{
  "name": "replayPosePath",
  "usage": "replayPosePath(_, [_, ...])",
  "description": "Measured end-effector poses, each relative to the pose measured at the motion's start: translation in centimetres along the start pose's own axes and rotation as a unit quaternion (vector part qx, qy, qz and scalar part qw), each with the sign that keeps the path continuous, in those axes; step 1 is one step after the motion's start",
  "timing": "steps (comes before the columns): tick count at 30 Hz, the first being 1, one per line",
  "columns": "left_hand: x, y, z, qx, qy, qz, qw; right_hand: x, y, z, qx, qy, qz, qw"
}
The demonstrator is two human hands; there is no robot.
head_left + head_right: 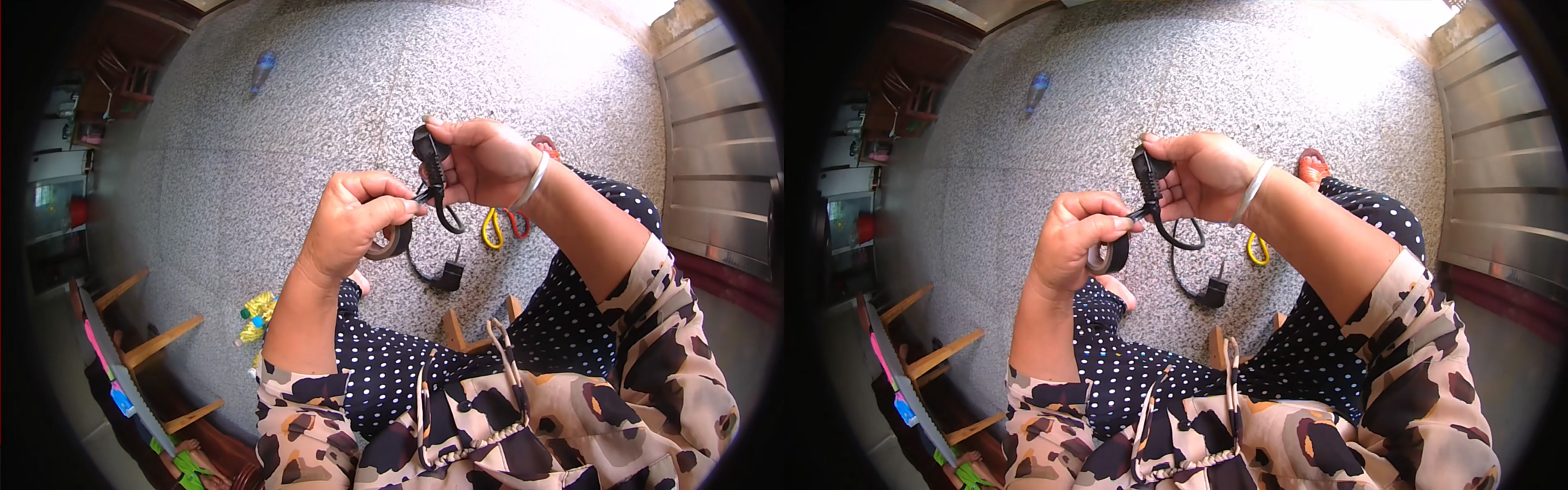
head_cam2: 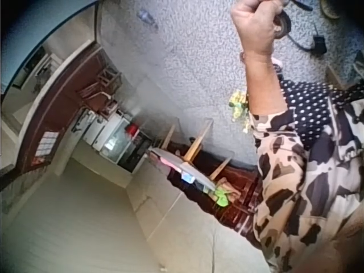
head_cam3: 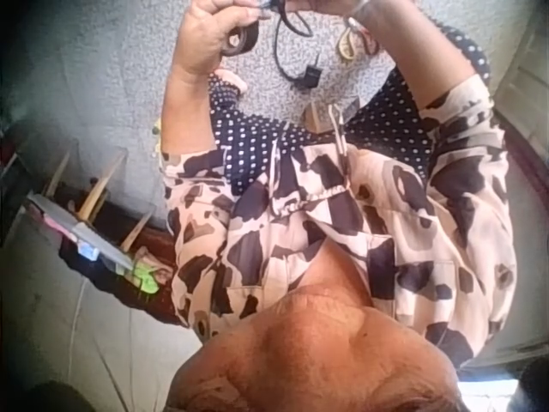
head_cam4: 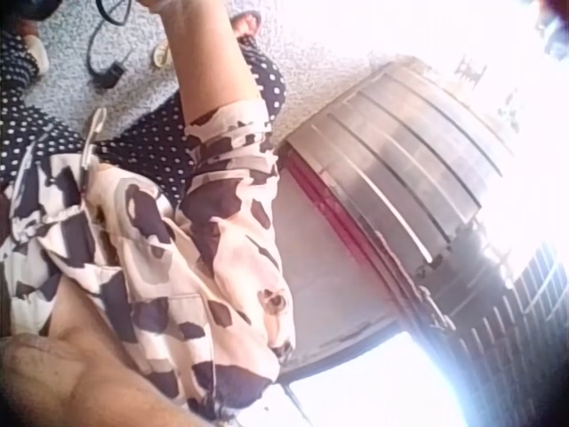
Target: Repairing an electrical cord by wrapping it with tape and tightening the plug with a screwdriver.
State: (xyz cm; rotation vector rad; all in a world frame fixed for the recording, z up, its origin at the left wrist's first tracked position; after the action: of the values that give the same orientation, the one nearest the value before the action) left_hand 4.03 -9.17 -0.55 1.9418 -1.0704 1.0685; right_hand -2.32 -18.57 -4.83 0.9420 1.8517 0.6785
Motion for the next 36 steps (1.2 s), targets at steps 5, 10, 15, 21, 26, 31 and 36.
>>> replayPosePath(5, [-0.5,-0.4,-0.3,0.033,-0.033,-0.038,0.998,-0.3,0.0,0.1,0.027,-0.022,-0.019,0.999])
replayPosePath(10, [-0.2,0.0,-0.5,-0.002,-0.064,-0.018,0.998,-0.6,0.3,-0.1,0.026,-0.032,-0.011,0.999])
replayPosePath(15, [-0.2,-0.6,-0.4,-0.024,-0.090,-0.022,0.995,-0.5,0.1,-0.4,0.031,-0.024,-0.017,0.999])
replayPosePath(21, [-0.4,-0.5,-1.0,-0.086,-0.121,-0.083,0.985,-0.8,0.2,-0.5,0.047,-0.044,-0.053,0.997])
replayPosePath(26, [0.1,-0.9,-1.4,-0.026,-0.075,0.073,0.994,-0.8,-0.4,-0.5,0.091,-0.057,-0.055,0.993])
replayPosePath(31, [-0.7,-0.7,-0.7,-0.035,-0.082,0.021,0.996,-0.6,-0.3,-0.4,0.077,-0.052,-0.052,0.994])
replayPosePath(36, [-2.4,-0.4,-0.3,-0.062,-0.126,0.010,0.990,-1.1,0.4,-0.7,0.045,-0.075,-0.056,0.995])
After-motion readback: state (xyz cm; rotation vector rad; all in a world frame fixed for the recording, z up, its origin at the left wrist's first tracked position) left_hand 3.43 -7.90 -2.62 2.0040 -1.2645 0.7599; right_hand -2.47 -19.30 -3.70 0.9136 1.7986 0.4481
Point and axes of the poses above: each hand's wrist, its own z-axis towards the middle knuckle, its own y-axis out of the palm, x = y × z, the point moved 8 cm from there along z, towards the middle knuckle, and after that the axes turned 5 degrees about -y, right-handed, at the moved point
